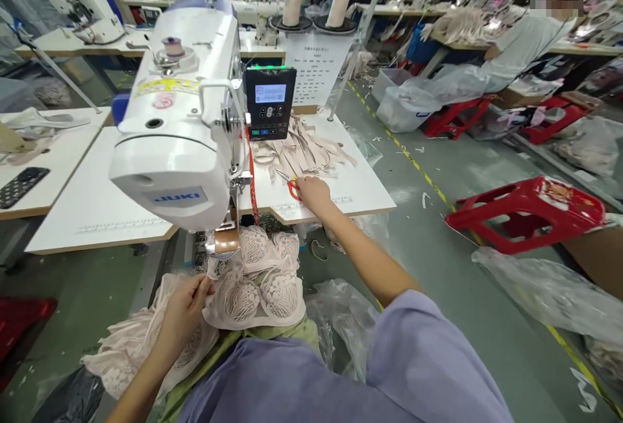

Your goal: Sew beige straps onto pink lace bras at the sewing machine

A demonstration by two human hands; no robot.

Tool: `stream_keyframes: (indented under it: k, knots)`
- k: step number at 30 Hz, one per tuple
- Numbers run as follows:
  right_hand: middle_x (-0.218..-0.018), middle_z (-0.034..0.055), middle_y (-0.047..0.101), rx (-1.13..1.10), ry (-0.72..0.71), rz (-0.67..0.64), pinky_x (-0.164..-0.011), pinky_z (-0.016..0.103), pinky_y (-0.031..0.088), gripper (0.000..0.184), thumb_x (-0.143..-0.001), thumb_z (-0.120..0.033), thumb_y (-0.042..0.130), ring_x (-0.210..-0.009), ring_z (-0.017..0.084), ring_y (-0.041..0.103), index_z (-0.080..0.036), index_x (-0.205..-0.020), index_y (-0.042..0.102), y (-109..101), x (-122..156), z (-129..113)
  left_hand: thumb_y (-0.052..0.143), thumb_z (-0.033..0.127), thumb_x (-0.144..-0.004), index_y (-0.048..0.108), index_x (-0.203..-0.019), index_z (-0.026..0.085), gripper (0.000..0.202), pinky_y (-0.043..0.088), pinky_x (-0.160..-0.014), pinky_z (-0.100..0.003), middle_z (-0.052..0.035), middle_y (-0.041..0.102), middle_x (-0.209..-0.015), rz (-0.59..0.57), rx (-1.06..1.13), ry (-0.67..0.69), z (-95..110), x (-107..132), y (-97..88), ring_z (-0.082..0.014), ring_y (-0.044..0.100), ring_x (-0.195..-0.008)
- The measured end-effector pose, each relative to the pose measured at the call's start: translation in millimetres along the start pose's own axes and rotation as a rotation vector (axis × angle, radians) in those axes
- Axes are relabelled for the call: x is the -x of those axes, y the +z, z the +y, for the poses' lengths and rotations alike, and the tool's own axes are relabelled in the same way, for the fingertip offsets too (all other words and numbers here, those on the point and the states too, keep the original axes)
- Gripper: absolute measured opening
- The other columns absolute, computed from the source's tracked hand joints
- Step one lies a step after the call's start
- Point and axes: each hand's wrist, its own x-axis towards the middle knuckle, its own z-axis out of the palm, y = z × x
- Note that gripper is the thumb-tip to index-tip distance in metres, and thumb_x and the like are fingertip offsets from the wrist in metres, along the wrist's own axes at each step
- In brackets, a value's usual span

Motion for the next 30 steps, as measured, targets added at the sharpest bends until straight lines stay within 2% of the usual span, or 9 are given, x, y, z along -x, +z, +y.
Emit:
stream_keyframes:
  k: [4,8,10,14,16,19,24,27,30]
  knots:
    - [-0.099,0.0205,0.067,0.040,-0.032,-0.066,-0.068,0.030,0.035,0.020,-0.096,-0.023,0.055,-0.088,0.025,0.063,-0.008,-0.108,0.060,0.1,31.2,-10.1,0.044,0.048,-0.098,0.066,-0.083,0.019,0.039,0.040,-0.059,-0.027,-0.0045,0.069,-0.076,-0.071,0.083,-0.077,11.0,4.0,-6.0,-0.0186,0.058,-0.064]
    - [-0.106,0.0219,0.064,-0.016,0.008,-0.048,-0.064,0.033,0.033,0.026,-0.100,-0.036,0.050,-0.083,0.023,0.062,-0.013,-0.112,0.052,-6.1,74.2,6.3,0.051,0.048,-0.095,0.070,-0.090,0.018,0.036,0.042,-0.060,-0.026,-0.0053,0.072,-0.083,-0.069,0.240,-0.182,18.4,6.6,-13.3,-0.0171,0.059,-0.066]
    - [-0.099,0.0166,0.065,-0.278,0.066,-0.010,-0.066,0.034,0.038,0.024,-0.096,-0.040,0.055,-0.079,0.020,0.062,-0.019,-0.106,0.049,-6.9,99.1,18.6,0.054,0.048,-0.094,0.070,-0.087,0.017,0.035,0.044,-0.063,-0.026,-0.0051,0.072,-0.084,-0.089,0.376,-0.220,19.6,6.5,-15.7,-0.0167,0.060,-0.069]
    - [-0.089,0.0124,0.063,-0.979,0.076,0.004,-0.058,0.037,0.045,0.043,-0.084,-0.062,0.064,-0.065,0.018,0.060,-0.029,-0.102,0.043,-5.6,163.7,20.3,0.059,0.045,-0.092,0.070,-0.085,0.017,0.031,0.045,-0.067,-0.026,-0.0048,0.071,-0.086,-0.136,0.701,-0.311,22.5,5.8,-17.9,-0.0162,0.060,-0.076]
    - [-0.093,0.0138,0.065,-1.024,-0.040,-0.084,-0.053,0.036,0.048,0.039,-0.084,-0.058,0.065,-0.065,0.020,0.062,-0.033,-0.109,0.047,-6.3,197.6,3.7,0.062,0.044,-0.091,0.070,-0.084,0.017,0.030,0.045,-0.067,-0.025,-0.0047,0.070,-0.083,-0.144,0.805,-0.347,24.6,5.3,-18.1,-0.0155,0.060,-0.075]
    - [-0.108,0.0129,0.067,-0.753,-0.326,-0.205,-0.059,0.039,0.056,0.045,-0.083,-0.039,0.069,-0.079,0.025,0.068,-0.036,-0.125,0.051,-7.9,233.8,-35.6,0.064,0.044,-0.090,0.071,-0.083,0.016,0.029,0.045,-0.066,-0.025,-0.0046,0.069,-0.082,-0.158,0.863,-0.370,27.8,5.2,-17.8,-0.0147,0.059,-0.073]
    - [-0.117,0.0113,0.068,-0.588,-0.518,-0.051,-0.072,0.041,0.059,0.036,-0.088,-0.032,0.062,-0.098,0.028,0.069,-0.027,-0.123,0.056,0.3,236.6,-91.4,0.060,0.043,-0.093,0.070,-0.089,0.016,0.029,0.043,-0.066,-0.024,-0.0037,0.069,-0.084,-0.163,0.787,-0.317,33.2,6.5,-16.7,-0.0132,0.057,-0.071]
    - [-0.118,0.0116,0.068,-0.584,-0.539,-0.014,-0.080,0.041,0.059,0.035,-0.089,-0.031,0.062,-0.106,0.028,0.067,-0.024,-0.123,0.056,7.8,222.7,-106.7,0.055,0.040,-0.095,0.069,-0.092,0.016,0.027,0.045,-0.072,-0.026,-0.0038,0.069,-0.085,-0.204,0.710,-0.258,35.7,7.4,-16.0,-0.0151,0.059,-0.077]
    - [-0.120,0.0103,0.068,-0.600,-0.545,-0.069,-0.084,0.040,0.058,0.035,-0.089,-0.029,0.063,-0.108,0.026,0.067,-0.024,-0.123,0.057,11.2,212.7,-112.3,0.048,0.030,-0.096,0.065,-0.088,0.017,0.022,0.043,-0.072,-0.025,-0.0023,0.067,-0.085,-0.217,0.611,-0.248,35.9,7.8,-16.1,-0.0145,0.056,-0.076]
